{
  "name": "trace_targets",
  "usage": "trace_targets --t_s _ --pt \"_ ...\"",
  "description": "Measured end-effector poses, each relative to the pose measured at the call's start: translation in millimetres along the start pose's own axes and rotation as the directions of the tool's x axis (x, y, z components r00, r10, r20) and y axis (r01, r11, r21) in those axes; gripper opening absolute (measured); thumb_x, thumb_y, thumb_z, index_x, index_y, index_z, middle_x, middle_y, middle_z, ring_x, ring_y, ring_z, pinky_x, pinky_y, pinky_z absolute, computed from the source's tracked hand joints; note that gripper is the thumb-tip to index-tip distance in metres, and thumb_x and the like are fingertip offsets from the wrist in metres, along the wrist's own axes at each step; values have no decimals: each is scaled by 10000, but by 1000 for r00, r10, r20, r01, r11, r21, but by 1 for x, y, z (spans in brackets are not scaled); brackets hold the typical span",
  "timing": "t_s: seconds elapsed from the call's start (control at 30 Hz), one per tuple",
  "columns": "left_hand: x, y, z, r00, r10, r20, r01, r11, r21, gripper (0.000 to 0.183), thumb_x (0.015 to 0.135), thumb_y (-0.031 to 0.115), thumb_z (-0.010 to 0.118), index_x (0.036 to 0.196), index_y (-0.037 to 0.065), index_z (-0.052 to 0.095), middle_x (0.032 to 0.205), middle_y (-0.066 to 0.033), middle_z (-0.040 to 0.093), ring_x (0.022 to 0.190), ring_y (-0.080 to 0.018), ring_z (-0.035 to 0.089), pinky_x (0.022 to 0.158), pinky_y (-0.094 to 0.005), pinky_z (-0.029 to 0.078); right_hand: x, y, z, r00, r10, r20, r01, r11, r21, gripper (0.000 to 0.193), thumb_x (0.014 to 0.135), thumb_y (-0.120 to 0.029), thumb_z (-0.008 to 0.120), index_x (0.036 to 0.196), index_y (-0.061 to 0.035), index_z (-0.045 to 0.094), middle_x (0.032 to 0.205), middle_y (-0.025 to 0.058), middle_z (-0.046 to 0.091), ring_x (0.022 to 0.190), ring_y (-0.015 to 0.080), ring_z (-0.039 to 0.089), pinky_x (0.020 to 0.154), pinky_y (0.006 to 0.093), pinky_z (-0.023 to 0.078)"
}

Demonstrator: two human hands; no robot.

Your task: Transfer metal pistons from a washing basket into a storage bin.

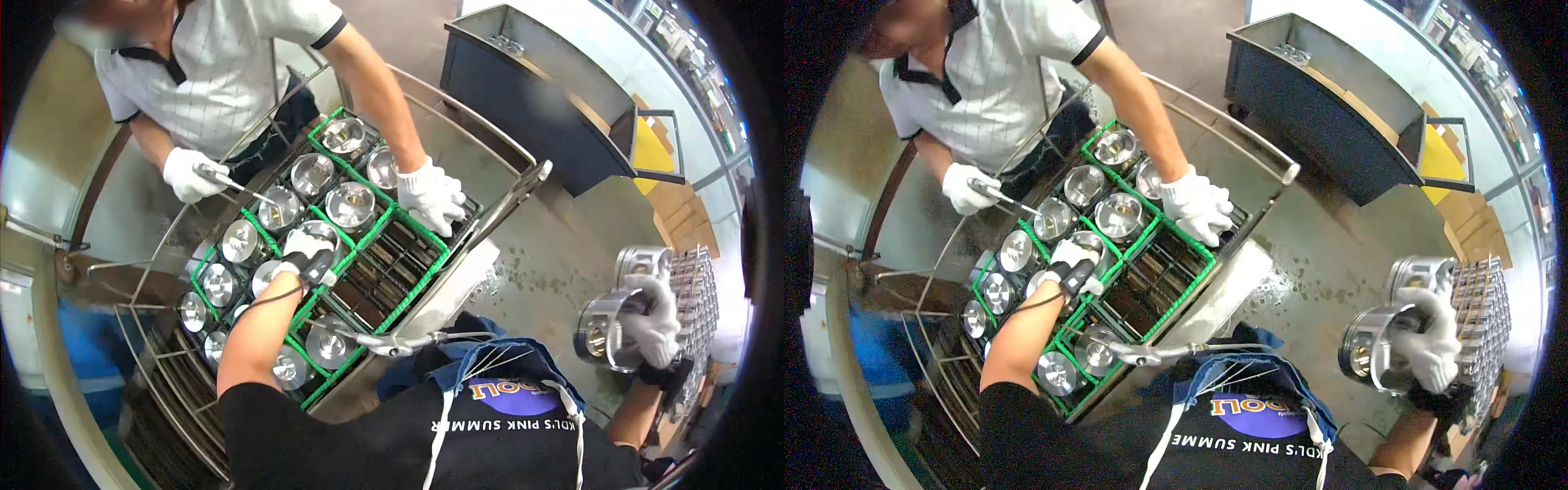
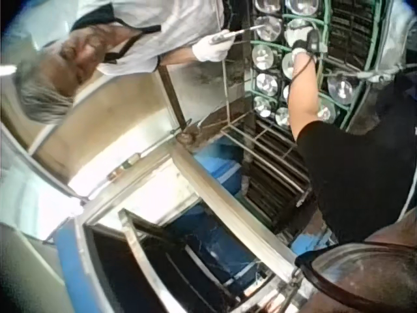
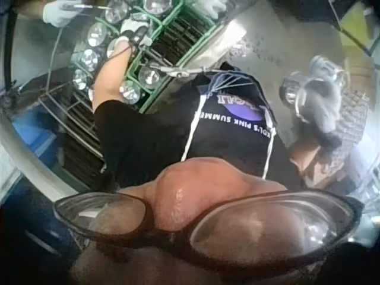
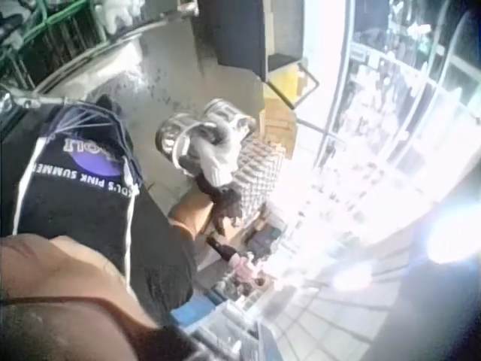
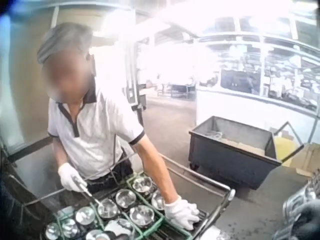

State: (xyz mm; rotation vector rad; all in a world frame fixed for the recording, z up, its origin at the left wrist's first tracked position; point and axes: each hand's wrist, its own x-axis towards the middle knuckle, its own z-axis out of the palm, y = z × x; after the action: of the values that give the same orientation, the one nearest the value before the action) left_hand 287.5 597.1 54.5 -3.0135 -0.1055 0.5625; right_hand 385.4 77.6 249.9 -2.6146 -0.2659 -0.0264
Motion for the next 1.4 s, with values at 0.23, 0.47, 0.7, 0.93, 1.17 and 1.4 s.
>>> trace_targets --t_s 0.23,0.47,0.7,0.93,1.17,1.4 --pt "-23 -42 24 951 -299 -80 159 693 -703 427 743 264 780 1064 28 629 855 -109 688 766 -197 657 688 -337 549 -24 101 52 977 208 46 -209 978 7 418 564 -132 782 976 -109 713 975 118 675 958 275 637 876 344 505" --pt "-82 60 -124 728 -600 -333 -507 -143 -850 337 900 152 630 1141 -81 594 1007 -175 693 832 -276 706 714 -402 594 -25 156 61 879 341 333 -369 929 21 384 607 -168 740 979 -73 740 892 90 718 862 219 669 809 306 519" --pt "-79 155 -222 572 -535 -622 -705 66 -706 475 980 190 558 1382 -6 396 1291 -160 562 1128 -244 597 999 -413 481 -5 249 63 871 407 276 -447 889 101 495 520 -146 748 1008 -63 731 915 105 720 896 250 673 849 329 530" --pt "-15 283 -275 666 -348 -660 -730 -121 -673 546 951 188 588 1395 -46 374 1348 -222 522 1203 -305 572 1011 -448 484 35 374 58 938 295 185 -301 954 5 457 506 -141 748 960 -91 754 926 129 726 917 271 675 879 342 519" --pt "104 400 -281 853 -317 -415 -505 -302 -809 471 795 15 679 1224 -93 516 1106 -218 660 962 -284 688 837 -404 576 69 413 14 901 416 123 -423 905 42 435 510 -162 710 937 -85 736 897 149 702 888 315 666 818 359 535" --pt "205 405 -216 889 -422 -178 -356 -392 -849 322 790 14 735 1093 7 627 980 -70 691 846 -152 670 748 -288 545 108 437 28 875 456 162 -475 873 109 413 513 -128 701 922 -85 744 898 130 713 886 306 670 823 352 533"
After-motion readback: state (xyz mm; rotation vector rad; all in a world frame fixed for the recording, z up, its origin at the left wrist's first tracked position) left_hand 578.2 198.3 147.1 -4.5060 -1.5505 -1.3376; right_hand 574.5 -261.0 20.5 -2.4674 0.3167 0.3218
